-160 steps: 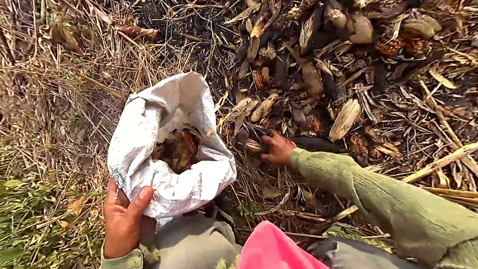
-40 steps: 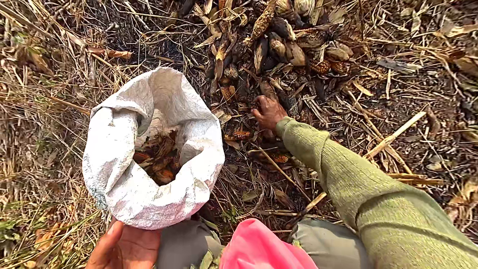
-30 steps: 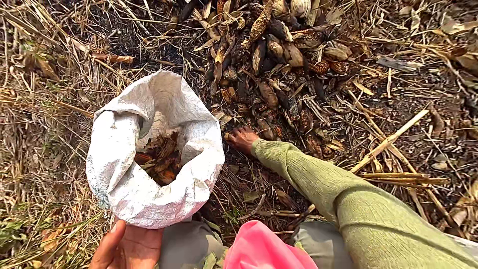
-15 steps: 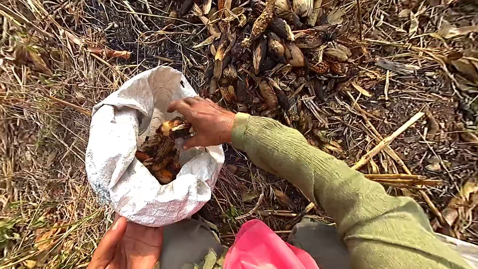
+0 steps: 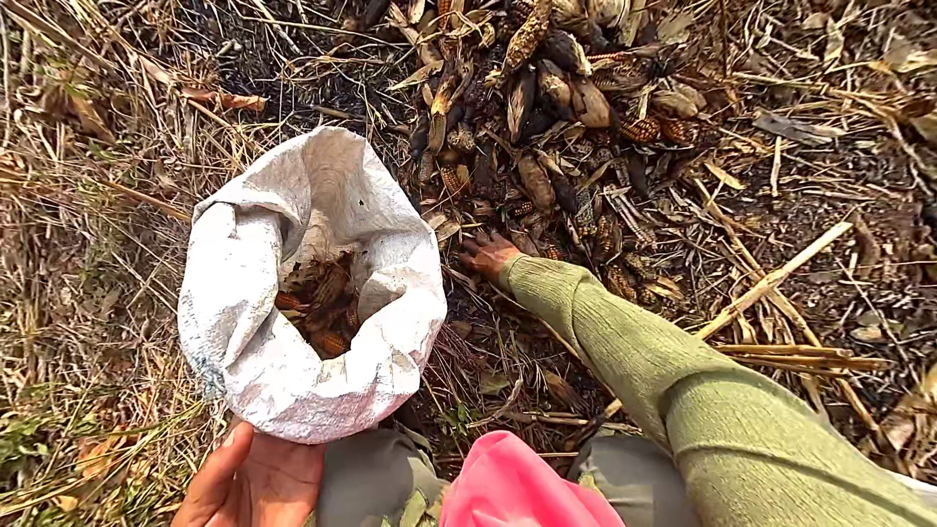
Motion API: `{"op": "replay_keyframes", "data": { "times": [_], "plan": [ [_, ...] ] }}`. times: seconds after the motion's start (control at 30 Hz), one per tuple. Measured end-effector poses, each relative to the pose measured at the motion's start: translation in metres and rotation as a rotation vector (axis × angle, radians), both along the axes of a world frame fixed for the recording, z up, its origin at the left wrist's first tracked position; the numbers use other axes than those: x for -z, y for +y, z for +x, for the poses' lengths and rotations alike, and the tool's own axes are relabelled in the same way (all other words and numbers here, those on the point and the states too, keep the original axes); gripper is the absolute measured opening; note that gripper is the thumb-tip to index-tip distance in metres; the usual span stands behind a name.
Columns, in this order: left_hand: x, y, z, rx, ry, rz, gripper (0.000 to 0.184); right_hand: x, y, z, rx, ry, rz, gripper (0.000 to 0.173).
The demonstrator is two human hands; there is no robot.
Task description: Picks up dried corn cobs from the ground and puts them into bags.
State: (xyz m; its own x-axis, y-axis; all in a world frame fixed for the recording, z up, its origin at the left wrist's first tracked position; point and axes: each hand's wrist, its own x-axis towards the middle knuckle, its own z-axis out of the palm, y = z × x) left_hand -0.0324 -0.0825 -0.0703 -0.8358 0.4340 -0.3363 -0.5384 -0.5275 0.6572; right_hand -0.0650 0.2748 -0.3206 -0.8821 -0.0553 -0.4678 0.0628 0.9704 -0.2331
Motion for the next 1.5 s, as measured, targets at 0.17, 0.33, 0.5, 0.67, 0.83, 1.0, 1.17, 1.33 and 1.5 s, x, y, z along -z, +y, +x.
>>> {"op": "replay_keyframes", "data": {
  "times": [0.17, 0.33, 0.5, 0.67, 0.83, 1.0, 1.17, 1.33, 1.5],
  "plan": [
    [0.002, -0.004, -0.002, 0.019, 0.007, 0.013, 0.027, 0.015, 0.002, -0.006, -0.085, 0.07, 0.065, 0.041],
    [0.002, -0.006, -0.004, 0.056, 0.01, 0.021, 0.027, 0.003, 0.001, 0.004, -0.113, -0.057, 0.128, 0.042],
    [0.002, -0.01, -0.003, 0.065, 0.014, 0.032, 0.027, -0.015, 0.028, 0.014, 0.226, 0.067, -0.109, 0.053],
    [0.001, -0.008, -0.002, 0.045, 0.007, 0.024, 0.029, -0.083, 0.054, 0.01, 0.796, 0.348, -0.704, 0.049],
    [0.003, 0.001, -0.002, 0.048, 0.019, -0.008, 0.026, -0.162, -0.005, -0.011, 0.688, 0.673, -1.137, 0.056],
    [0.003, 0.006, -0.003, 0.049, 0.022, -0.018, 0.026, -0.201, -0.028, -0.016, 0.156, 0.41, -0.957, 0.073],
    [0.001, 0.0, -0.004, 0.055, 0.009, 0.009, 0.025, -0.13, 0.057, 0.018, 0.614, 0.186, -0.373, 0.031],
    [0.001, 0.006, -0.002, 0.024, 0.001, 0.0, 0.022, -0.018, 0.075, 0.064, 0.881, -0.07, -0.112, 0.078],
    [0.001, 0.006, -0.001, 0.021, 0.017, -0.024, 0.022, -0.003, 0.052, 0.062, 0.977, -0.102, -0.116, 0.108]
  ]
}}
